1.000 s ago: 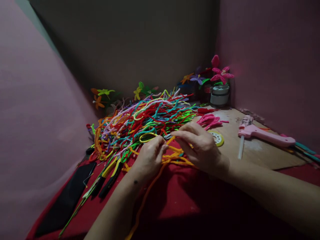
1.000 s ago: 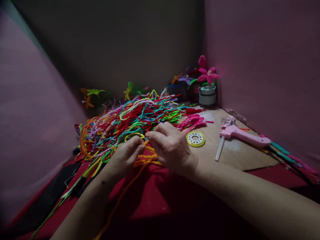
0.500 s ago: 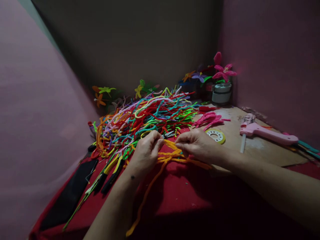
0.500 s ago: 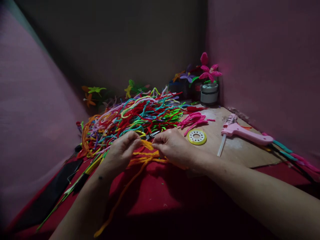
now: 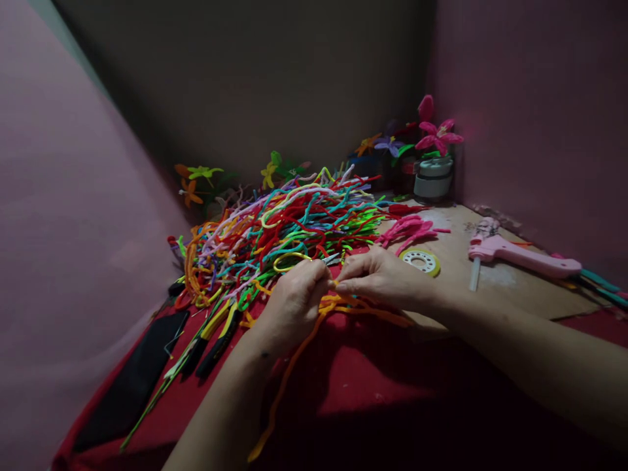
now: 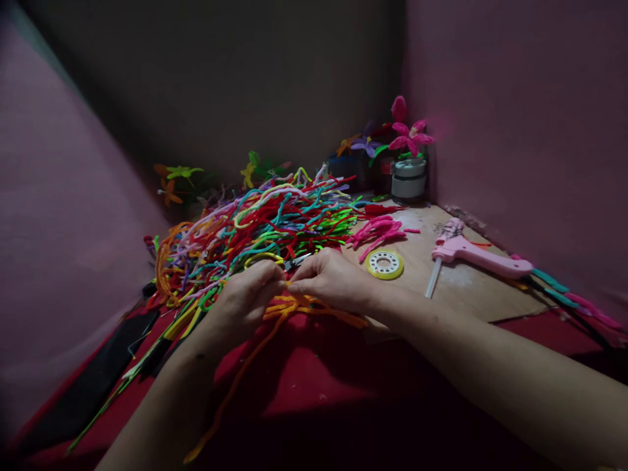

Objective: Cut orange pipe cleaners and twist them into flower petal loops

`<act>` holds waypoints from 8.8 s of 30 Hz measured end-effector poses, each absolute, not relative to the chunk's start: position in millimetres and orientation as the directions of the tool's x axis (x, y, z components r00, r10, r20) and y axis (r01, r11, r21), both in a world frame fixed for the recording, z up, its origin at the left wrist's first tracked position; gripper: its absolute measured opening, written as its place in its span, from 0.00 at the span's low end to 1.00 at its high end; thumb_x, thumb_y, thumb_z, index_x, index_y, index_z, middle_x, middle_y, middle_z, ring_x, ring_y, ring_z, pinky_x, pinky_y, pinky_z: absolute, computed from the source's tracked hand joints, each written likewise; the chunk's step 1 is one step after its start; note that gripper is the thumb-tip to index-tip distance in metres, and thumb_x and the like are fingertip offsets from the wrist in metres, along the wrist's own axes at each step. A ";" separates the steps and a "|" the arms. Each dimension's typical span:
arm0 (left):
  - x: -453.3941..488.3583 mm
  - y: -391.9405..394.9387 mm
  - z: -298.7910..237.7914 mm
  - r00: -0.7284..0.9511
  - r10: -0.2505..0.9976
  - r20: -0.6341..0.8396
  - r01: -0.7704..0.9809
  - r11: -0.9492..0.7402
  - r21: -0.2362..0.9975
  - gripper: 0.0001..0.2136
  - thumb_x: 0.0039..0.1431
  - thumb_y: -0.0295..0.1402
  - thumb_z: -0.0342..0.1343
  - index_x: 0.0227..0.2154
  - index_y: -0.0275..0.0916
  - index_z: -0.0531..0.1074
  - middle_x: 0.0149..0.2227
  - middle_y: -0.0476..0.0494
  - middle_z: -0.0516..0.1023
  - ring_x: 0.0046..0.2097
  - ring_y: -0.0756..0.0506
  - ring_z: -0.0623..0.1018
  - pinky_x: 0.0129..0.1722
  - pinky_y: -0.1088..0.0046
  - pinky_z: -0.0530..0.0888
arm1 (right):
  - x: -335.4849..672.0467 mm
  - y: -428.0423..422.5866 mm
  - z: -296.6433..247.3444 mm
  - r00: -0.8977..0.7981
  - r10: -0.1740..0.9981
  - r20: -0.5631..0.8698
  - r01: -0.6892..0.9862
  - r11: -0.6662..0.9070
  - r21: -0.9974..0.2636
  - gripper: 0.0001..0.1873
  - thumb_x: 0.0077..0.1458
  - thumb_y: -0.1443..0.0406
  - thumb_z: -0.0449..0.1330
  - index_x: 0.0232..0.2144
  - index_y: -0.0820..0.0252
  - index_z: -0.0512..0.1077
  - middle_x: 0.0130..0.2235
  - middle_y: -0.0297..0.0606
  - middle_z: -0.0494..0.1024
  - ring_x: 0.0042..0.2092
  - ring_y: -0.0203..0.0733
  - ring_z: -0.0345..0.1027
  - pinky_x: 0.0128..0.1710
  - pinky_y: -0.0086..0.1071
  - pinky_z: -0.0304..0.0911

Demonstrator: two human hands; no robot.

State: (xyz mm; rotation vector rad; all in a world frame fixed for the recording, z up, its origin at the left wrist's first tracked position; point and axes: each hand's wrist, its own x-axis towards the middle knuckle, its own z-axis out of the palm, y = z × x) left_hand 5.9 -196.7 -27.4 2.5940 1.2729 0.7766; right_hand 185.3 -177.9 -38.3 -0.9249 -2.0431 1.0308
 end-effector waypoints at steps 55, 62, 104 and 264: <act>-11.9 -179.8 -59.3 0.587 0.798 0.139 0.786 -0.603 0.140 0.07 0.56 0.33 0.46 0.28 0.38 0.68 0.32 0.45 0.66 0.35 0.48 0.65 0.34 0.72 0.64 | 195.0 -140.2 -37.9 -0.215 0.970 0.109 -0.483 -0.009 -0.876 0.07 0.39 0.66 0.61 0.16 0.63 0.69 0.16 0.31 0.67 0.18 0.29 0.56 0.19 0.26 0.48; 4.2 -166.4 -9.3 0.426 0.902 0.073 0.698 -0.379 0.608 0.10 0.50 0.36 0.51 0.33 0.36 0.71 0.32 0.46 0.72 0.34 0.49 0.69 0.35 0.74 0.65 | 191.2 -142.6 -43.7 -0.182 0.975 0.127 -0.474 0.026 -0.880 0.08 0.38 0.66 0.62 0.15 0.64 0.69 0.15 0.29 0.63 0.18 0.27 0.50 0.18 0.27 0.42; 31.7 -164.0 -20.9 0.381 0.887 -0.262 0.354 0.122 0.927 0.10 0.40 0.35 0.59 0.17 0.34 0.66 0.12 0.55 0.61 0.14 0.56 0.58 0.15 0.79 0.54 | 191.1 -154.2 -46.4 -0.317 0.943 0.098 -0.198 0.035 -0.980 0.07 0.39 0.65 0.60 0.22 0.65 0.69 0.18 0.30 0.68 0.17 0.26 0.53 0.16 0.23 0.44; 33.6 -175.1 -36.2 0.571 0.593 0.568 0.774 -0.620 -0.131 0.11 0.58 0.31 0.45 0.26 0.38 0.71 0.27 0.46 0.70 0.29 0.51 0.69 0.29 0.78 0.64 | 185.2 -160.3 -52.9 -0.181 0.982 0.047 -0.192 0.012 -0.981 0.09 0.40 0.64 0.60 0.15 0.64 0.68 0.16 0.29 0.61 0.19 0.28 0.48 0.20 0.28 0.42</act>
